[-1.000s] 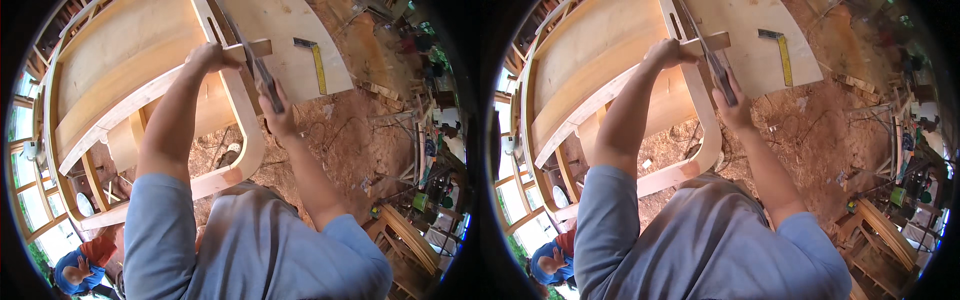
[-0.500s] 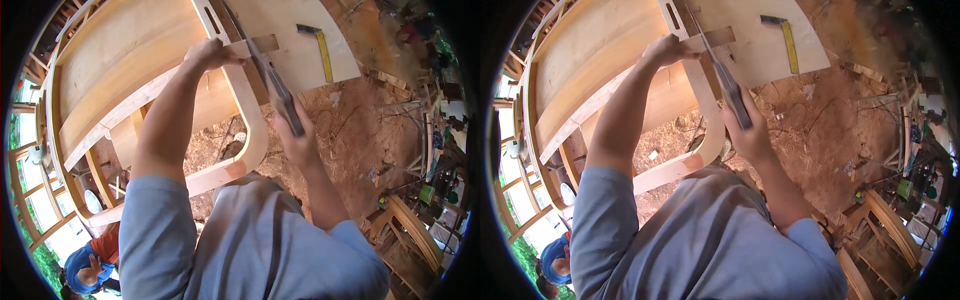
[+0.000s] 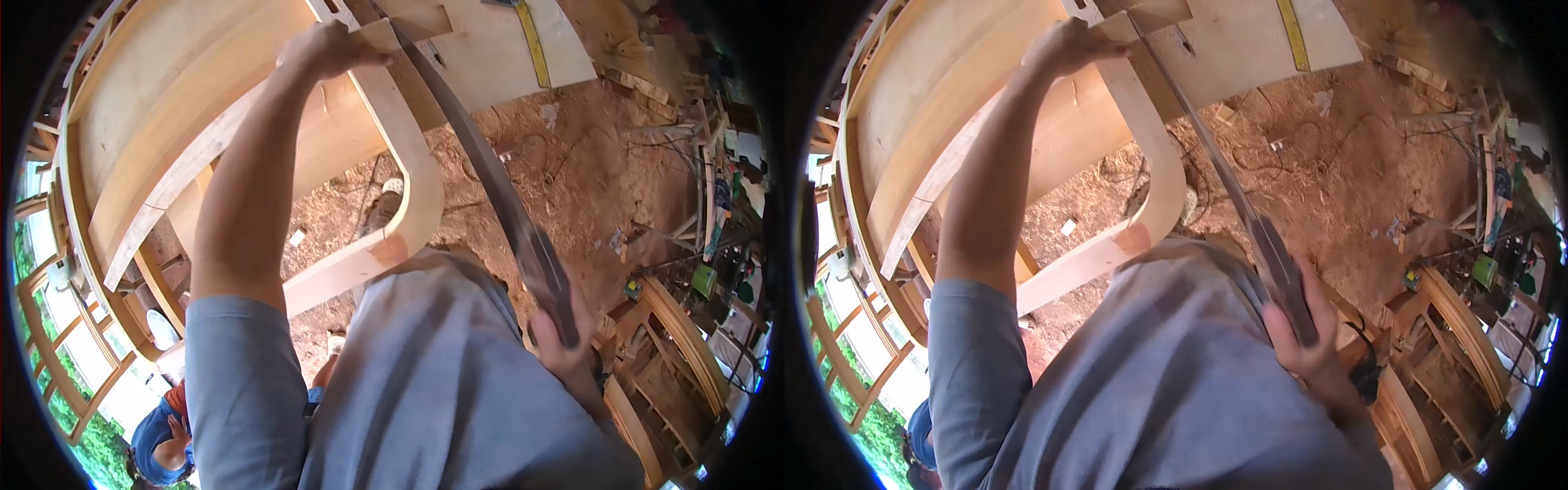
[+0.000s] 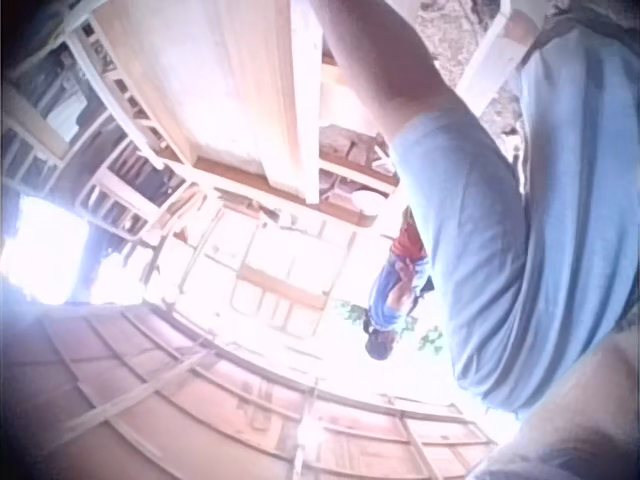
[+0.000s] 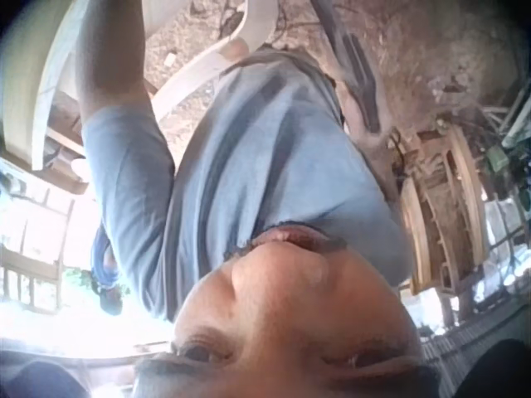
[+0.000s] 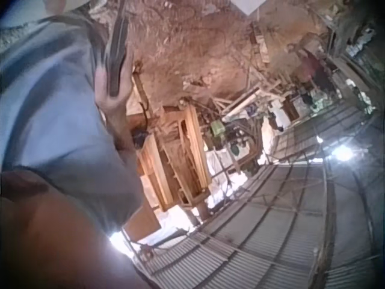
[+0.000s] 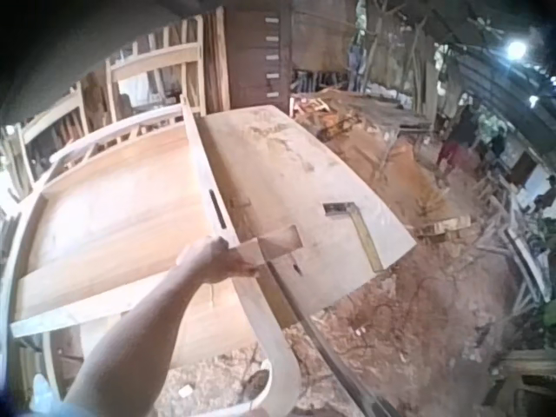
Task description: The person measures and marks a wooden board with a pen and a square ruler, then uses a hand saw to cut a slot into the board while it is placed against a wooden frame.
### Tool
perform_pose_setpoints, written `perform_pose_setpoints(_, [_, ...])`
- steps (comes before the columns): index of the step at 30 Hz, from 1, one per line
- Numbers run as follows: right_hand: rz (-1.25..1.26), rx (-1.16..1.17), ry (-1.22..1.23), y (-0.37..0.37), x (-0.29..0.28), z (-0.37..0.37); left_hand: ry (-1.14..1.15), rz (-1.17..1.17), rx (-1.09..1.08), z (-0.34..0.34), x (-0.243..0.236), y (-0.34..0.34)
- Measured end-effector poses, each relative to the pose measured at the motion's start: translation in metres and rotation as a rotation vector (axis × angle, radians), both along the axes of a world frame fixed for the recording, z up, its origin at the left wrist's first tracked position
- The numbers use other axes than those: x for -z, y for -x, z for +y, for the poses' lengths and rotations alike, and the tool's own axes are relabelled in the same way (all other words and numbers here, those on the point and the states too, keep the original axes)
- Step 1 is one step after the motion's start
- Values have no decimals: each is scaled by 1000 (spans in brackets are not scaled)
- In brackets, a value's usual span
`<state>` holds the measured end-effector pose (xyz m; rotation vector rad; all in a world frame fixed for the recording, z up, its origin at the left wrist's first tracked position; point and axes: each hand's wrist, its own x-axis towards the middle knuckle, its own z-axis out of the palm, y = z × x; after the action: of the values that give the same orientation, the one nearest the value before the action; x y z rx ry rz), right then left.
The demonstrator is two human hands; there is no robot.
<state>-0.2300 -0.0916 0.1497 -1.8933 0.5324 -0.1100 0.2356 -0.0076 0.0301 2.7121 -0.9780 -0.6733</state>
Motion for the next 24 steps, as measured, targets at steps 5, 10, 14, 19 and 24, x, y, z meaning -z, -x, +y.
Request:
perform_pose_setpoints(5, [-193,127,-9,-246,121,-42,-15,3,85,-19,-5,7])
perform_pose_setpoints(10, [-559,196,-39,-272,109,-44,-85,-90,-23,3,-13,10])
perform_pose_setpoints(14, [-463,323,-253,-215,117,-69,24,-148,-42,-4,-14,35])
perform_pose_setpoints(19, [-348,516,-510,-128,154,-87,321,-607,38,13,39,79])
perform_pose_setpoints(24, [-304,639,-551,-74,155,-99,393,-554,-10,10,35,80])
